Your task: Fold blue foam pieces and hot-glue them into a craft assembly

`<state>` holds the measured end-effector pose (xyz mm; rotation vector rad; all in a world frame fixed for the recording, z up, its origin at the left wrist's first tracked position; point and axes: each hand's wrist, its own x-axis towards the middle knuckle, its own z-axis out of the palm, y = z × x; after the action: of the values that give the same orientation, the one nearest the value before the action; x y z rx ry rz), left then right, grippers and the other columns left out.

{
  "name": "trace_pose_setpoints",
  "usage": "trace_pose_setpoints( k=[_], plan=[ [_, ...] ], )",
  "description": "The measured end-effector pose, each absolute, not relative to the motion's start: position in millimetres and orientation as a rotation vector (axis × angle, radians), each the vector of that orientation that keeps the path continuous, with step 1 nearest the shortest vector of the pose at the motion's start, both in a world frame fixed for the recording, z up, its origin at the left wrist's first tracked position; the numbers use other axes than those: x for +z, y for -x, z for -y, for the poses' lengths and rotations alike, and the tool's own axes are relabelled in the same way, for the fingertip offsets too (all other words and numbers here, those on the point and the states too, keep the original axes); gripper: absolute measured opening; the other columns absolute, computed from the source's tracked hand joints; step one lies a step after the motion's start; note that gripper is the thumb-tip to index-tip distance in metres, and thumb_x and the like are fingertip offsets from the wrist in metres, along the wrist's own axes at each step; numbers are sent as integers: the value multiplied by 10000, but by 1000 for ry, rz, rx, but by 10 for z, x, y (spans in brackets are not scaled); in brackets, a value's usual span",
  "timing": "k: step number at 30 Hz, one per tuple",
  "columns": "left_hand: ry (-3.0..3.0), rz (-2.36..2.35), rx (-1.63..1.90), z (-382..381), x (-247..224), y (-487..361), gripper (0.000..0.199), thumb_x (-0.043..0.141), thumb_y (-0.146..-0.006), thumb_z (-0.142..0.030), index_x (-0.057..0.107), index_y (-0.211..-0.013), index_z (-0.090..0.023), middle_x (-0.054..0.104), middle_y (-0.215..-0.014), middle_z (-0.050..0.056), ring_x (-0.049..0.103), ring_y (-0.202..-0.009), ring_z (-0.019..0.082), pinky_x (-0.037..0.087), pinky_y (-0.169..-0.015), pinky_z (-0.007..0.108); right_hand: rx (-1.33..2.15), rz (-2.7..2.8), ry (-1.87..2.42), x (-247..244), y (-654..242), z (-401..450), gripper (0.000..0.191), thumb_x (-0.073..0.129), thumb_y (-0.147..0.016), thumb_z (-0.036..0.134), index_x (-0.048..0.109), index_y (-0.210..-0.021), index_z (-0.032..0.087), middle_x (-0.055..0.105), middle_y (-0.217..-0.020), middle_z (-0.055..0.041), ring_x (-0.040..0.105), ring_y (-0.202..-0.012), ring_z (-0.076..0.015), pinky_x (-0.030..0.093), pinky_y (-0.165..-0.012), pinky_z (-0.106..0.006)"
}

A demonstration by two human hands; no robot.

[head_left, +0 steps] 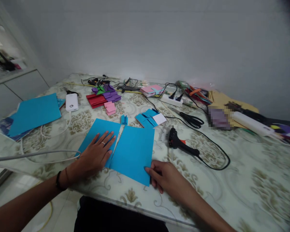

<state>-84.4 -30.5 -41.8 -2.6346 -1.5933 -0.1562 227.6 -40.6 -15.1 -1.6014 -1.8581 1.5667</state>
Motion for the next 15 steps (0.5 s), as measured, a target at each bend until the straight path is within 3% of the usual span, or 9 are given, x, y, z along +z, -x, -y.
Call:
trace_pose_setpoints(
  k=[4, 8, 15],
  plan=[
    [2607, 1606, -174, 344, -387, 823, 599, 373, -1071, -283, 351, -1658, -166, 324, -1730, 122, 280, -1616, 320, 257, -1312, 566, 1670, 1805, 1569, -125, -2265, 409, 381, 599, -938, 526, 532, -712, 225, 697, -610, -11, 530, -407, -112, 393, -462, -240],
    [2608, 1579, -163, 511, -390, 836, 655, 405, -1061, -293, 269, -1682, -133, 238, -1757, 124, 222, -1634, 316, 248, -1321, 557, 1676, 1761, 1585, -140, -2261, 418, 365, 593, -941, 487, 518, -699, 224, 700, -619, -14, 528, -406, -107, 373, -451, -235],
    [2583, 1549, -54, 641, -443, 894, 627, 376, -1082, -310, 298, -1666, -93, 209, -1755, 141, 210, -1634, 342, 281, -1298, 583, 1676, 1816, 1607, -126, -2256, 447, 369, 567, -966, 445, 528, -673, 223, 692, -622, -18, 519, -422, -105, 382, -465, -237]
  ],
)
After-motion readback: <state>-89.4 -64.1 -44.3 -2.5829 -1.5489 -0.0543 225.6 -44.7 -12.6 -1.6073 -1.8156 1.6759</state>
